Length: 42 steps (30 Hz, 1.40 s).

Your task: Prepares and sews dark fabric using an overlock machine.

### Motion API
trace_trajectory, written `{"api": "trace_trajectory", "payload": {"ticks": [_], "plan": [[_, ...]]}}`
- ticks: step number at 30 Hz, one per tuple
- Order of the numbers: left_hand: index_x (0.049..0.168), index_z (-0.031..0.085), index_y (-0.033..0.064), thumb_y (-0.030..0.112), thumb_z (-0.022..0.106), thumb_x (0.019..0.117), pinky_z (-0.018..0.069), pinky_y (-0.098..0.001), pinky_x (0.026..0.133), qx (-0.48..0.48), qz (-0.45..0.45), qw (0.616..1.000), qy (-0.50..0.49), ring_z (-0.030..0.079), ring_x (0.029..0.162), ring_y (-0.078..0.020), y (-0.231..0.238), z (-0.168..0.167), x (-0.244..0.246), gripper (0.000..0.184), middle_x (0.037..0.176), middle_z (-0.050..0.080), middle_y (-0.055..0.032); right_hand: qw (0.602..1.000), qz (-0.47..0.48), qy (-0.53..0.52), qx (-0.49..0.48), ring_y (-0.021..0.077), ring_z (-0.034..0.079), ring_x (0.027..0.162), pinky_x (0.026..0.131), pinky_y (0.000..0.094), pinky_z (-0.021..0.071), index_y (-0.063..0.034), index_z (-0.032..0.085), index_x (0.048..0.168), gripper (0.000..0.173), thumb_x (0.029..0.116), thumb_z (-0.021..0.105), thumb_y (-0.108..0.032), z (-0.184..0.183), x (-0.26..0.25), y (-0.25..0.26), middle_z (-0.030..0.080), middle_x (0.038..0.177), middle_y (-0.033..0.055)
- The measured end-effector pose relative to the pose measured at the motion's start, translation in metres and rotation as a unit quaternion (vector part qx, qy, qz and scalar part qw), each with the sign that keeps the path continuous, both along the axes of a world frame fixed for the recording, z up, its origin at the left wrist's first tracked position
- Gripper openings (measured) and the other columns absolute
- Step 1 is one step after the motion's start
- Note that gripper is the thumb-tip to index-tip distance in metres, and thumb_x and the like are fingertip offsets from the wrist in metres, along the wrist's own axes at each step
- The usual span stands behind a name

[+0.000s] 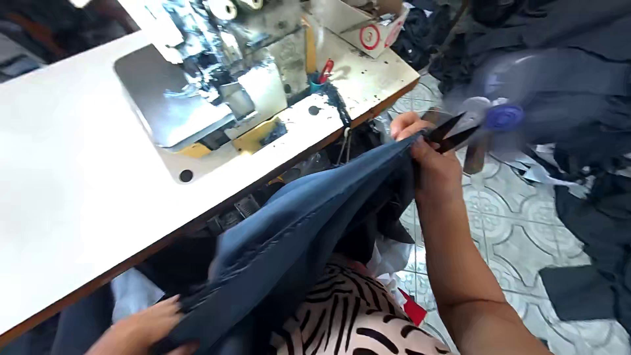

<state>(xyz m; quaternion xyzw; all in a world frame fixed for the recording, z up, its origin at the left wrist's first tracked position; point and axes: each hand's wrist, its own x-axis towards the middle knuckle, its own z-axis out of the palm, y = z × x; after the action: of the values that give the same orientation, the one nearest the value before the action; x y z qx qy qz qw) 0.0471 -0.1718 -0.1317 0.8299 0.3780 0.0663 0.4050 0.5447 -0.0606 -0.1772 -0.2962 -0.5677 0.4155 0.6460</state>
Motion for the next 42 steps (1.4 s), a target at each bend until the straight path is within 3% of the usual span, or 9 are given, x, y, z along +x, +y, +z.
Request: {"api": "trace_trajectory", "payload": {"ticks": [4, 7, 10, 15, 19, 27, 30, 37, 42], "plan": [[0.089, 0.069, 0.0197, 0.038, 0.076, 0.0892, 0.0543, -0.0187, 0.082, 0.121, 0.166, 0.975, -0.084, 0.064, 0.091, 0.0054, 0.001, -0.043, -0.035, 0.02, 0.092, 0.07, 0.0108, 0.994, -0.012, -0.105, 0.022, -0.0036, 0.062, 0.102, 0.086, 0.016, 0.0526, -0.0236, 0.069, 0.109, 0.012, 0.101, 0.062, -0.03, -0.007, 0.012, 0.009, 0.065, 0.118, -0.0154], [0.096, 0.072, 0.0338, 0.043, 0.074, 0.0912, 0.0543, -0.0155, 0.085, 0.173, 0.29, 0.925, -0.174, 0.064, 0.097, 0.0083, 0.003, -0.034, -0.064, 0.01, 0.104, 0.07, 0.0227, 0.982, -0.056, -0.18, 0.01, -0.0081, 0.061, 0.098, 0.085, 0.0129, 0.0516, -0.0188, 0.065, 0.116, 0.015, 0.1027, 0.058, -0.021, -0.016, 0.018, 0.017, 0.064, 0.117, -0.0164], [0.09, 0.07, 0.0201, 0.029, 0.073, 0.0889, 0.056, -0.0167, 0.078, 0.184, 0.391, 0.888, -0.159, 0.064, 0.086, 0.0083, 0.02, -0.044, -0.041, 0.009, 0.093, 0.069, 0.0177, 0.96, -0.044, -0.275, -0.026, -0.0043, 0.058, 0.089, 0.081, 0.0175, 0.0513, -0.0027, 0.062, 0.12, 0.024, 0.0978, 0.058, -0.012, -0.032, 0.001, 0.017, 0.063, 0.109, -0.0037], [0.091, 0.073, 0.0057, 0.021, 0.069, 0.0902, 0.058, -0.0261, 0.071, 0.243, 0.179, 0.949, -0.089, 0.066, 0.078, -0.0047, 0.037, -0.028, 0.083, 0.015, 0.086, 0.071, -0.0013, 0.914, 0.284, -0.277, 0.082, 0.0059, 0.06, 0.121, 0.098, 0.0245, 0.0539, -0.0099, 0.072, 0.087, 0.019, 0.0971, 0.068, -0.026, -0.019, -0.099, -0.018, 0.063, 0.135, 0.0026], [0.079, 0.066, 0.0074, 0.017, 0.069, 0.0886, 0.0526, -0.021, 0.063, 0.261, 0.139, 0.95, -0.095, 0.062, 0.071, -0.0043, 0.046, -0.015, 0.126, 0.013, 0.076, 0.064, 0.0001, 0.872, 0.348, -0.304, 0.16, 0.0134, 0.066, 0.094, 0.077, 0.027, 0.0554, -0.0032, 0.071, 0.086, 0.016, 0.0951, 0.067, -0.016, -0.011, -0.157, -0.026, 0.067, 0.116, 0.0172], [0.087, 0.069, 0.003, 0.021, 0.066, 0.0952, 0.053, -0.023, 0.073, 0.142, 0.135, 0.971, -0.137, 0.065, 0.082, -0.0071, 0.029, -0.047, 0.096, 0.02, 0.089, 0.07, -0.0067, 0.83, 0.394, -0.348, 0.184, 0.0165, 0.06, 0.07, 0.06, 0.0302, 0.049, -0.0031, 0.068, 0.086, 0.014, 0.0957, 0.064, -0.013, -0.025, -0.162, -0.025, 0.061, 0.078, 0.0083], [0.078, 0.067, 0.0045, 0.024, 0.071, 0.0872, 0.0529, -0.0424, 0.063, 0.108, 0.103, 0.988, -0.049, 0.064, 0.071, -0.0205, 0.022, -0.07, 0.075, 0.022, 0.078, 0.067, -0.008, 0.83, 0.405, -0.327, 0.198, 0.0126, 0.055, 0.067, 0.057, 0.025, 0.0451, -0.0047, 0.066, 0.083, 0.017, 0.0972, 0.062, -0.015, -0.013, -0.156, -0.027, 0.056, 0.075, 0.0055], [0.106, 0.072, -0.0088, 0.012, 0.079, 0.0844, 0.0274, -0.0704, 0.114, -0.082, 0.064, 0.936, 0.336, 0.058, 0.123, -0.0489, -0.003, -0.127, 0.034, 0.03, 0.117, 0.07, -0.027, 0.836, 0.445, -0.221, 0.235, 0.0051, 0.051, 0.07, 0.059, 0.0137, 0.0411, -0.0066, 0.058, 0.086, 0.028, 0.1058, 0.055, -0.026, 0.035, -0.122, -0.021, 0.051, 0.078, 0.0039], [0.094, 0.076, -0.0021, 0.014, 0.078, 0.0851, 0.0441, -0.071, 0.099, 0.01, 0.228, 0.929, 0.289, 0.067, 0.105, -0.0475, -0.028, -0.083, -0.084, 0.018, 0.102, 0.073, -0.0244, 0.855, 0.397, -0.263, 0.206, -0.0036, 0.053, 0.077, 0.07, 0.0068, 0.0431, -0.0082, 0.055, 0.087, 0.03, 0.1059, 0.055, -0.032, 0.035, -0.08, -0.007, 0.053, 0.083, 0.0]]}}
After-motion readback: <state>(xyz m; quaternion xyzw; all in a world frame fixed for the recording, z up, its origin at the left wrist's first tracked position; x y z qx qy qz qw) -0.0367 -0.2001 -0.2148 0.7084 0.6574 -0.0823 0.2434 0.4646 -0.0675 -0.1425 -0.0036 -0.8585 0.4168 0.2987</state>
